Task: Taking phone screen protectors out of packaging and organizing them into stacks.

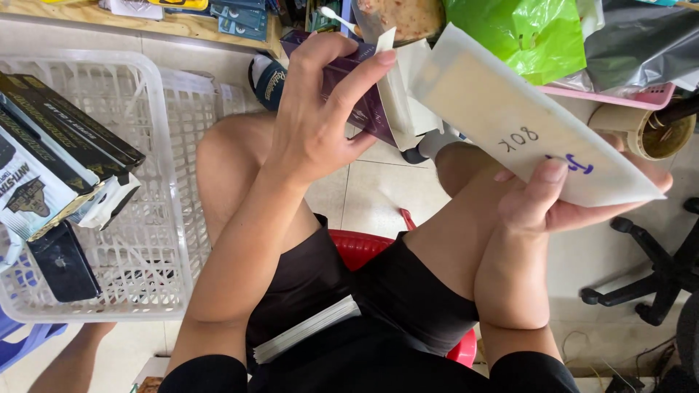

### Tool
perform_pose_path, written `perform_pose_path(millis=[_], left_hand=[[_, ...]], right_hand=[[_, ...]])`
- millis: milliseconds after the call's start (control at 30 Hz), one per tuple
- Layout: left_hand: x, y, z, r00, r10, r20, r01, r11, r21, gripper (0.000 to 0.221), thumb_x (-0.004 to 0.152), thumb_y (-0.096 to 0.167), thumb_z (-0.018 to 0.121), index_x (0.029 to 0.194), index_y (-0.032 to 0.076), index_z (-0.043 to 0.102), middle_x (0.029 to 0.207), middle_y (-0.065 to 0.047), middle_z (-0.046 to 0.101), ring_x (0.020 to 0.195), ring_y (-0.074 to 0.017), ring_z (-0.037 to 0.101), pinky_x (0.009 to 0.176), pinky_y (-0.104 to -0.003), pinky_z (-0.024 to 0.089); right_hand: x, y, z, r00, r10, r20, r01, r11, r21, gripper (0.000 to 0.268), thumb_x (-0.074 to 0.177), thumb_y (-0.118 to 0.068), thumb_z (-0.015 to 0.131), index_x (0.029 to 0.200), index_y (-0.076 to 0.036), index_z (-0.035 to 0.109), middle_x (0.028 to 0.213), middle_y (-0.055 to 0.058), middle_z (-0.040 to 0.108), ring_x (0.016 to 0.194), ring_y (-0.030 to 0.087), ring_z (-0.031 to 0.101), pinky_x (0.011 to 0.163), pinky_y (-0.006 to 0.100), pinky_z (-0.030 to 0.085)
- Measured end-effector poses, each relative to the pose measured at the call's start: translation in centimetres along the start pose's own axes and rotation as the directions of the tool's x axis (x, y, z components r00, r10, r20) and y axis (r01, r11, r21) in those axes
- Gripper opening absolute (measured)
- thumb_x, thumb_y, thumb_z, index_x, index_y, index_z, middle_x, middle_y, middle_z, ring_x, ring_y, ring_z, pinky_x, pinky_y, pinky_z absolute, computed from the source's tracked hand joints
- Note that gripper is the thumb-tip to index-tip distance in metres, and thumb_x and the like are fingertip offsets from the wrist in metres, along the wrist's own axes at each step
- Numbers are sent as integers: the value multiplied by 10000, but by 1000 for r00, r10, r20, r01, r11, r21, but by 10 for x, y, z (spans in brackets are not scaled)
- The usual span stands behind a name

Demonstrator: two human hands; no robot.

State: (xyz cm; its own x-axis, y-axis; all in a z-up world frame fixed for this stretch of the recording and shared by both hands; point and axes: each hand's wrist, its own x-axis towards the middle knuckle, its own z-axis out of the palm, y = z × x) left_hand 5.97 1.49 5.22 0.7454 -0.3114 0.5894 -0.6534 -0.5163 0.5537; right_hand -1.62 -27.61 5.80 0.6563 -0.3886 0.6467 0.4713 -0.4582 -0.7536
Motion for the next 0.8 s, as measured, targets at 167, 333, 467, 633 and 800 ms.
perform_pose_path(millis=[167,333,467,633,800], left_hand=[[0,0,2,1000,2,-7,-2,1000,-2,988,734,99,993,1535,238,433,1350,-85,409,1283,-267,492,1102,-402,486],[-1,0,3,999,-31,25,31,1000,-6,986,736,112,999,1537,243,440,1382,-87,416,1305,-298,485,1133,-414,482],[4,-2,5,1000,24,-10,-24,1000,-6,1023,764,112,1006,1571,214,386,1439,-79,427,1318,-292,494,1170,-453,447],[-2,-5,17,998,67,-14,-67,997,30,1037,822,154,1048,1594,229,360,1469,-74,427,1330,-279,502,1201,-499,420],[-2,-5,11,999,51,6,-51,996,-76,1058,751,136,946,1617,223,344,1472,-53,409,1375,-269,474,1173,-420,454]], right_hand=[[17,-32,18,964,200,174,-231,956,182,577,1024,-311,771,1270,-73,307,1082,114,518,639,199,607,536,290,497],[13,-10,2,921,125,370,-130,991,-12,474,1059,-247,762,1236,-67,361,906,89,597,586,195,532,577,229,438],[22,-20,19,937,154,314,-168,986,20,564,984,-308,778,1252,-61,348,1042,124,594,776,166,561,715,243,460],[19,-21,23,953,75,295,-92,995,44,615,1015,-401,777,1329,-77,358,1228,131,580,1074,169,560,1002,313,457],[20,-16,28,934,-6,357,-18,998,63,715,969,-482,730,1370,-46,329,1298,139,524,1190,217,569,1016,349,472]])
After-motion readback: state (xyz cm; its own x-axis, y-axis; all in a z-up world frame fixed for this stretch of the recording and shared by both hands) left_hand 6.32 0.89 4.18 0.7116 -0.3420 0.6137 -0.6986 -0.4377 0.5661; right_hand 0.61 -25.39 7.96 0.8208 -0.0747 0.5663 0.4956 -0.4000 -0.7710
